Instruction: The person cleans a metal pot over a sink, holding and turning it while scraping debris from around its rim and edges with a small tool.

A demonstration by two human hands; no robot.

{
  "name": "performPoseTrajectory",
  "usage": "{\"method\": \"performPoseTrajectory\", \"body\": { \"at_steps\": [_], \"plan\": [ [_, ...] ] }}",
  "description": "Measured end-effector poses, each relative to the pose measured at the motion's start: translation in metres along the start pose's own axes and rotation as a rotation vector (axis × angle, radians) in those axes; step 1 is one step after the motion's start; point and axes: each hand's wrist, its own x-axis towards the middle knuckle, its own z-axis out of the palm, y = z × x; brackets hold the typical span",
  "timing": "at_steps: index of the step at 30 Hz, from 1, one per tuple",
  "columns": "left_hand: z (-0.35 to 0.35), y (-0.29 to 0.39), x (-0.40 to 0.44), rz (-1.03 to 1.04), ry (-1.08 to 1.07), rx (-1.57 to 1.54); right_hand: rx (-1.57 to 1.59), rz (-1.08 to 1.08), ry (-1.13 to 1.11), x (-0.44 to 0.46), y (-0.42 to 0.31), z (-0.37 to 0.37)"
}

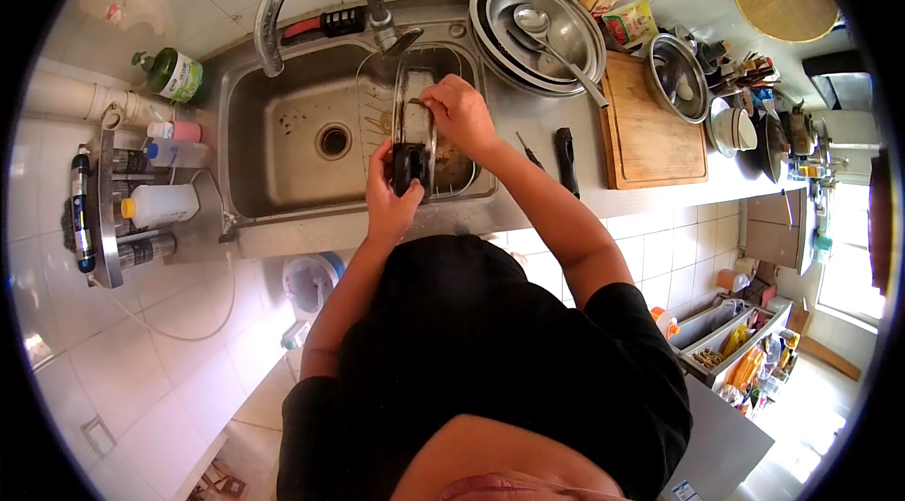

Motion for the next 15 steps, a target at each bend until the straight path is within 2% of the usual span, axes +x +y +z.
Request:
{"method": "performPoseTrajectory", "body": {
  "at_steps": [1,4,7,10,15],
  "plan": [
    [0.000,0.000,0.000,-0.002,0.000,-0.011,0.023,0.047,0.021,0.001,0.001,0.002],
    [0.001,-0.001,-0.002,-0.001,0.004,-0.025,0.110,0.008,-0.050,-0.001,0.001,0.001],
    [0.002,-0.001,-0.002,0.011,-0.001,-0.013,0.048,0.034,-0.087,0.003,0.002,-0.004],
    [0.000,0.001,0.001,0.025,-0.024,0.021,0.142,0.300,-0.114,0.008,0.004,-0.005],
    [-0.001,-0.003,0.000,0.010,-0.004,0.021,0.209,0.140,-0.221,-0.003,-0.001,-0.004]
  ]
}}
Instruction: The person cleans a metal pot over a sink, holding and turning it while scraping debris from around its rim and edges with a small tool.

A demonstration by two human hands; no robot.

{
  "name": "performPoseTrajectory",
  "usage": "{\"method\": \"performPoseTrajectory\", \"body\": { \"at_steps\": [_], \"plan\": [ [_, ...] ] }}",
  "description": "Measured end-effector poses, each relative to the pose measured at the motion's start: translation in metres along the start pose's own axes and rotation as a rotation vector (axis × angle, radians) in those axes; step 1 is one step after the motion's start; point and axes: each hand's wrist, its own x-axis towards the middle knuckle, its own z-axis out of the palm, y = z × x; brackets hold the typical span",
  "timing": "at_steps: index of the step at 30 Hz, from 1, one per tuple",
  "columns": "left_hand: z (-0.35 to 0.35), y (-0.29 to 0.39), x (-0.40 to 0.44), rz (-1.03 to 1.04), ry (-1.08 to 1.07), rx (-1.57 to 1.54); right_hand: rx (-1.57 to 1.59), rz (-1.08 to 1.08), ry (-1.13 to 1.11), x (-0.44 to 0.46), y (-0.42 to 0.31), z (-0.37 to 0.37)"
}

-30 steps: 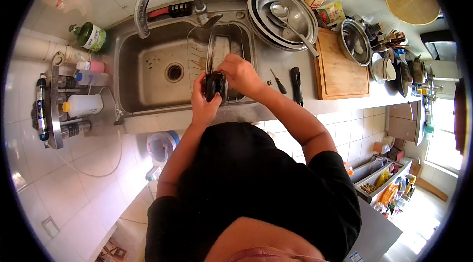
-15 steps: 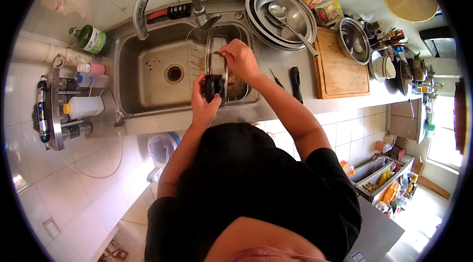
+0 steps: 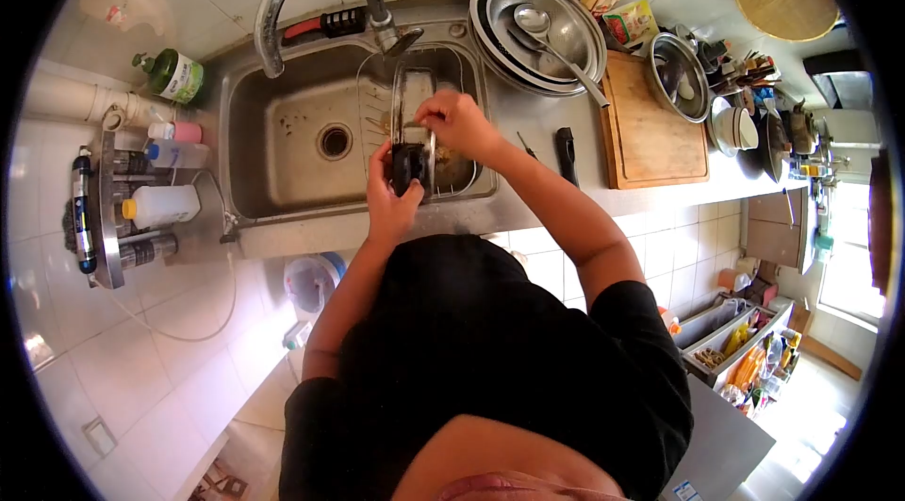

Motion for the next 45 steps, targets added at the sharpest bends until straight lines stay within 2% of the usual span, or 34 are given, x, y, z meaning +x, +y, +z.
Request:
{"method": "performPoseTrajectory", "body": {
  "at_steps": [1,4,7,10,11,14,17,20,23,26,32,38,41,45],
  "plan": [
    [0.000,0.000,0.001,0.002,0.003,-0.003,-0.008,-0.047,-0.043,-0.001,-0.001,-0.001],
    [0.000,-0.001,0.000,0.011,-0.001,-0.007,-0.094,0.020,0.100,0.007,0.001,-0.004],
    [-0.001,0.000,-0.002,0.017,0.004,0.002,-0.019,-0.015,0.051,0.003,0.004,0.001],
    [0.000,0.001,0.000,-0.004,0.014,-0.021,-0.144,-0.153,-0.059,-0.011,-0.008,0.005],
    [0.001,0.001,0.001,-0.016,0.014,-0.036,-0.152,-0.115,-0.072,-0.012,-0.013,0.003],
    [0.001,0.002,0.001,-0.009,0.004,-0.043,-0.153,-0.121,0.082,-0.005,-0.002,0.003],
    [0.000,-0.002,-0.001,0.001,0.019,-0.044,-0.167,-0.227,0.008,-0.013,-0.003,0.008],
    [0.000,-0.002,0.000,0.006,0.012,-0.071,-0.191,-0.207,-0.020,-0.013,-0.010,0.004],
    [0.003,0.006,0.001,-0.024,0.040,-0.105,-0.178,-0.198,0.044,-0.014,0.001,0.009],
    [0.002,0.003,-0.001,-0.023,0.060,-0.109,-0.173,-0.213,-0.071,-0.015,-0.007,0.005],
    [0.002,0.003,-0.002,-0.026,0.066,-0.129,-0.025,-0.103,0.025,-0.010,-0.003,0.005],
    [-0.001,-0.001,-0.004,-0.025,0.027,-0.133,-0.035,-0.239,0.025,-0.010,-0.004,0.008],
    [-0.004,-0.008,-0.004,-0.033,0.000,-0.125,-0.060,-0.332,-0.045,-0.009,-0.013,0.006],
    [-0.006,-0.022,-0.007,0.009,-0.010,-0.043,-0.089,-0.241,0.190,-0.001,-0.013,0.006]
  ]
}}
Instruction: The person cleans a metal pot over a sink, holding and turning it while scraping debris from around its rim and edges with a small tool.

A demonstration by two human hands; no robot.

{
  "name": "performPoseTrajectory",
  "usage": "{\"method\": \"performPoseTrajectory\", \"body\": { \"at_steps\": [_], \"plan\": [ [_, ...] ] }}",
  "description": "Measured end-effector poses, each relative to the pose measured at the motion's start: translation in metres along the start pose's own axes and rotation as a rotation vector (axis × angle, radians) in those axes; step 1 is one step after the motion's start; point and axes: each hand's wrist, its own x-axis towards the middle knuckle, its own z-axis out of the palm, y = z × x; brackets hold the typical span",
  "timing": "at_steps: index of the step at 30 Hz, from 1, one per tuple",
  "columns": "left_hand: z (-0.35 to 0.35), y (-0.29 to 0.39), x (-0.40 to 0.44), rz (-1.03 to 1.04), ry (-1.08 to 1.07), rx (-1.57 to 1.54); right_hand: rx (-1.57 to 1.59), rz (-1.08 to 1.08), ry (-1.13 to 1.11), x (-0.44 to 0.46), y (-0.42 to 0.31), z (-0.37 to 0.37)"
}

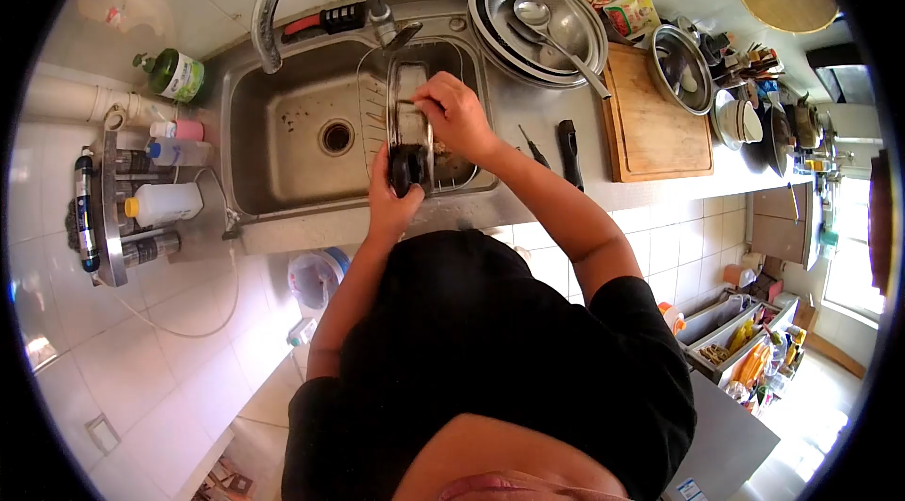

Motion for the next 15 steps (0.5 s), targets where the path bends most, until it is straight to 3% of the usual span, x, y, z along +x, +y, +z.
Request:
{"method": "performPoseTrajectory", "body": {
  "at_steps": [2,5,6,12,15],
  "plan": [
    [0.001,0.004,-0.002,-0.036,-0.008,-0.039,-0.002,0.038,0.090,0.001,-0.003,0.004],
    [0.001,0.010,-0.005,-0.071,-0.039,-0.031,-0.123,-0.202,0.035,-0.011,-0.011,0.015],
    [0.000,0.011,-0.005,-0.077,-0.052,-0.016,-0.122,-0.165,-0.033,-0.014,-0.010,0.019],
    [-0.007,-0.004,-0.011,-0.056,-0.003,-0.008,-0.095,-0.077,0.046,0.000,0.007,0.025],
    [-0.009,-0.006,-0.012,-0.098,0.000,-0.096,-0.093,-0.123,0.012,0.011,0.019,0.030]
  ]
}}
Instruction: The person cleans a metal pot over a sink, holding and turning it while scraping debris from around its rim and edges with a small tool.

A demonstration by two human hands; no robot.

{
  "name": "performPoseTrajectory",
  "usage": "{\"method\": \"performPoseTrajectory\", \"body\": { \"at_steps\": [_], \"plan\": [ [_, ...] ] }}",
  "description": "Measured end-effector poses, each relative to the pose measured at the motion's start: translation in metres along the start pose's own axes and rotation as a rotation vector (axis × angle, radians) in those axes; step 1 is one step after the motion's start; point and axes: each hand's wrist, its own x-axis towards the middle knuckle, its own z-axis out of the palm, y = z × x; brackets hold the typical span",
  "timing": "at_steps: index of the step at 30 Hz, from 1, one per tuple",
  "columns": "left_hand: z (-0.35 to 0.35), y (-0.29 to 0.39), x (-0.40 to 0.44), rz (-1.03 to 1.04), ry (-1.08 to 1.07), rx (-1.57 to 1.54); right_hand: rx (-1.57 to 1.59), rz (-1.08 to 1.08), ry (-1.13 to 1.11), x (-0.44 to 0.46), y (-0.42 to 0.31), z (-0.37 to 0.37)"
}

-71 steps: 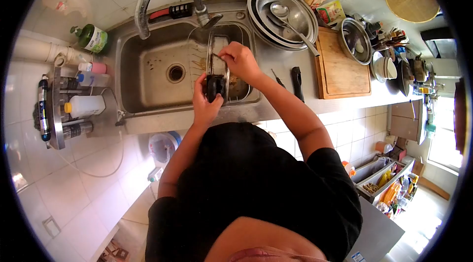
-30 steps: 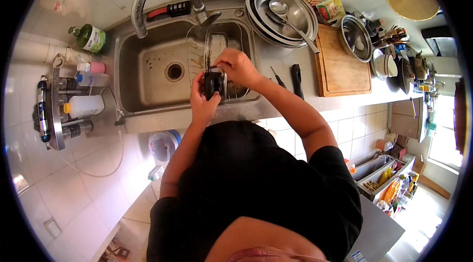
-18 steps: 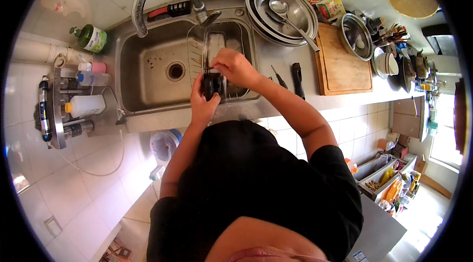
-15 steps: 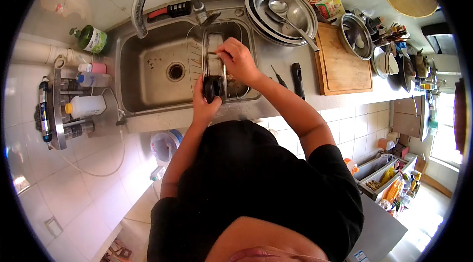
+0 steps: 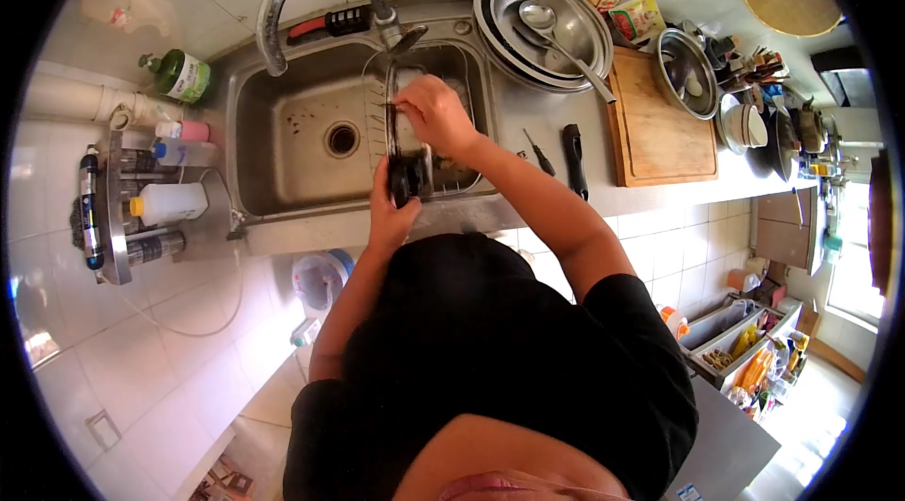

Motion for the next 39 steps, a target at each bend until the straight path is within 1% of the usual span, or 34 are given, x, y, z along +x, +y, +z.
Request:
{"method": "performPoseTrajectory", "body": {
  "at_steps": [3,6,9,12,15,18,21,24,27,30,33,36,37,39],
  "plan": [
    [-0.001,0.001,-0.001,-0.045,0.001,-0.046,0.013,0.061,-0.001,0.012,0.012,0.006],
    [-0.005,-0.008,0.005,0.000,0.040,-0.008,0.057,0.069,-0.021,0.008,0.009,0.011],
    [-0.003,0.002,0.002,0.024,-0.003,0.023,0.005,-0.089,-0.022,0.001,0.001,0.009],
    [-0.004,-0.006,0.002,-0.041,0.017,-0.053,-0.022,-0.141,-0.035,0.009,0.015,0.009],
    [-0.006,-0.006,0.002,-0.077,0.018,-0.090,-0.020,0.123,-0.077,0.023,0.031,0.015],
    [-0.011,-0.012,0.003,-0.020,0.007,-0.023,0.085,0.143,-0.129,0.028,0.032,0.015],
    [-0.013,-0.016,0.003,0.025,0.008,0.001,0.206,-0.006,-0.266,0.029,0.024,0.004],
    [-0.010,-0.007,0.000,-0.040,0.009,-0.084,0.095,-0.007,-0.224,0.035,0.042,0.010],
    [-0.013,-0.012,0.001,-0.055,0.022,-0.072,0.050,0.181,-0.147,0.039,0.058,0.017],
    [-0.015,-0.014,-0.001,-0.028,0.033,0.030,0.155,0.129,-0.205,0.035,0.051,0.014],
    [-0.014,-0.019,0.001,0.035,0.020,0.020,0.226,0.049,-0.296,0.037,0.041,0.008],
    [-0.016,-0.028,-0.001,0.033,0.032,0.028,0.120,0.192,-0.169,0.042,0.061,0.018],
    [-0.013,-0.021,-0.001,-0.006,0.037,0.015,0.059,0.255,-0.180,0.045,0.071,0.021],
    [-0.009,-0.006,-0.004,-0.083,0.048,-0.008,0.085,0.216,-0.172,0.044,0.074,0.021]
  ]
}}
